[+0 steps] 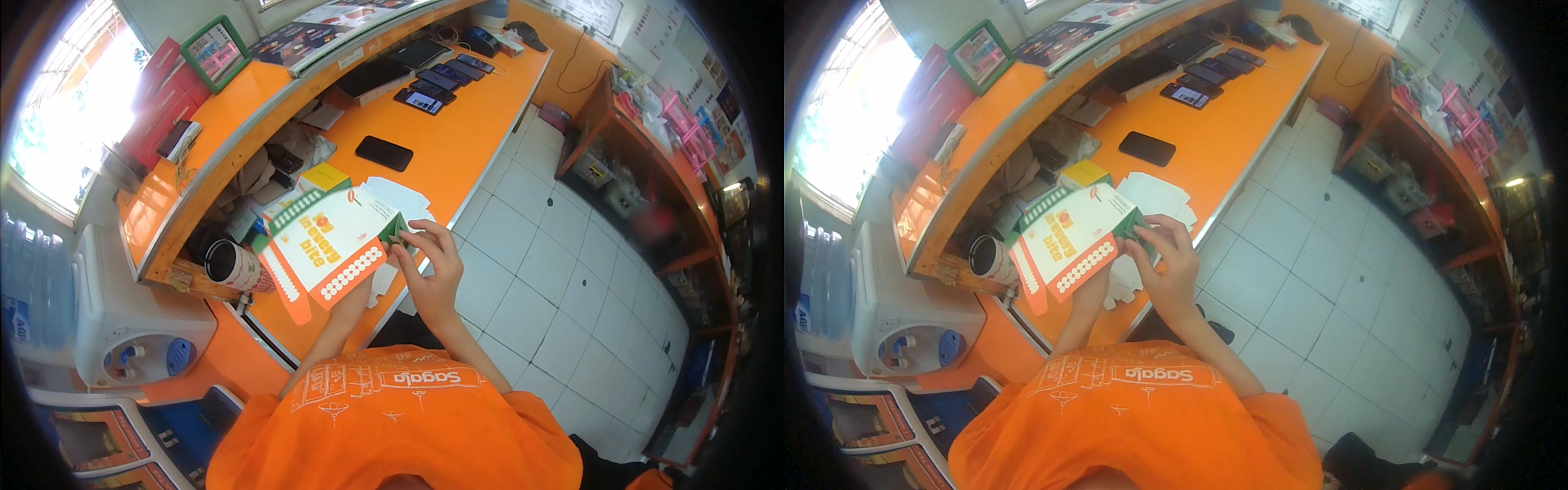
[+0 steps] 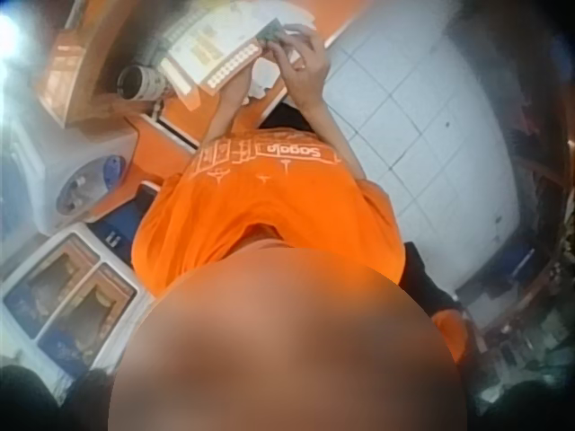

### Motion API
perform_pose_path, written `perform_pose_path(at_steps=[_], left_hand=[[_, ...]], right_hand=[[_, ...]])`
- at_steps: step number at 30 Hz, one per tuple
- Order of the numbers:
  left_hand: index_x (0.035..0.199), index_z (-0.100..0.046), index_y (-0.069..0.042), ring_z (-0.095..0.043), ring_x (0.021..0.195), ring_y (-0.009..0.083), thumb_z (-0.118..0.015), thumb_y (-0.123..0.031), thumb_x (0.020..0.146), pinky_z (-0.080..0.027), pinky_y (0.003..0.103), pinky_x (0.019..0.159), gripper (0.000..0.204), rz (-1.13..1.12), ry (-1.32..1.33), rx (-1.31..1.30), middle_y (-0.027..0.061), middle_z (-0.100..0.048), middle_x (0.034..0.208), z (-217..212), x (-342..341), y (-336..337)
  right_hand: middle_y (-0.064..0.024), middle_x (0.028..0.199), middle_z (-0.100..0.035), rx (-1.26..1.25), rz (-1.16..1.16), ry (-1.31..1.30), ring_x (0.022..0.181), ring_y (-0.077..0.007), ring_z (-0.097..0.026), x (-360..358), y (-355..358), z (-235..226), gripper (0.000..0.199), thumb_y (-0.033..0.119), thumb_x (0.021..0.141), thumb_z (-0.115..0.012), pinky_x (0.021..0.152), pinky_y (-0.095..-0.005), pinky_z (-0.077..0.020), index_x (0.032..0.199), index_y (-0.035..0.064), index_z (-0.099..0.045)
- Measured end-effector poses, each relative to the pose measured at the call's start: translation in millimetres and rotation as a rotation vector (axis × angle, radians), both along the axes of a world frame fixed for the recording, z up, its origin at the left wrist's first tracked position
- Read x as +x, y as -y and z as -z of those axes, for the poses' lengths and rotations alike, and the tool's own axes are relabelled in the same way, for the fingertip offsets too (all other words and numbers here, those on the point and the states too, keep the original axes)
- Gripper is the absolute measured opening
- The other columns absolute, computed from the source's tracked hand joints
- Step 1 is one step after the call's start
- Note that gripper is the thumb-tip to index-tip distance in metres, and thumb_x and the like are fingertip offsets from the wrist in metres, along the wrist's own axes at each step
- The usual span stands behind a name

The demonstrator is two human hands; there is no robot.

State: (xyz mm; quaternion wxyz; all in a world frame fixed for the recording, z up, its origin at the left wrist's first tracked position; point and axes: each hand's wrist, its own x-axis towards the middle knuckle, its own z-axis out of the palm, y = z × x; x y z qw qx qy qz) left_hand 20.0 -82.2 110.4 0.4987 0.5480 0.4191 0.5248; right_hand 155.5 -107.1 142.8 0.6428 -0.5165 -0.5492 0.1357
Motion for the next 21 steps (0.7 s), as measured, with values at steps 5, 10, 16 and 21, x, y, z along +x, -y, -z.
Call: perform_pose_path(at_steps=[5,10,16,21], left_hand=[[0.116,-0.059,0.001,-0.062,0.099,0.0171,-0.065,-0.01,0.092,-0.054,0.031,0.085,0.028,0.051,0.148,-0.017,0.0104,-0.06,0.115,-1,-1,-2],[0.118,-0.06,0.001,-0.061,0.102,0.0176,-0.067,-0.013,0.091,-0.051,0.031,0.086,0.032,-0.1,-0.26,0.172,0.0098,-0.061,0.117,1,-1,-4],[0.113,-0.064,0.002,-0.06,0.104,0.0157,-0.069,-0.012,0.087,-0.05,0.03,0.083,0.029,0.003,-0.206,-0.123,0.0099,-0.065,0.112,-9,-21,-15],[0.111,-0.063,0.0,-0.066,0.087,0.0256,-0.065,-0.006,0.082,-0.052,0.035,0.076,0.03,0.209,-0.452,0.396,0.0133,-0.068,0.092,5,-5,-7]], right_hand=[[-0.0116,0.111,-0.061,0.019,-0.013,0.037,0.087,-0.0215,-0.067,-1,0,5,0.016,0.0,0.078,-0.073,0.073,-0.0309,-0.0524,0.094,0.0012,-0.07],[-0.0131,0.116,-0.059,0.102,0.069,0.34,0.092,-0.0241,-0.064,-9,-3,13,0.022,0.0,0.079,-0.072,0.076,-0.0342,-0.0521,0.1,0.0034,-0.07],[-0.0132,0.126,-0.052,0.06,-0.083,0.363,0.112,-0.0305,-0.053,-12,6,3,0.036,0.007,0.081,-0.07,0.09,-0.0403,-0.0441,0.115,0.0064,-0.064],[-0.0092,0.12,-0.056,0.06,-0.125,0.458,0.106,-0.0275,-0.056,-25,5,-5,0.043,0.008,0.076,-0.071,0.085,-0.0388,-0.0461,0.118,0.0096,-0.062]])
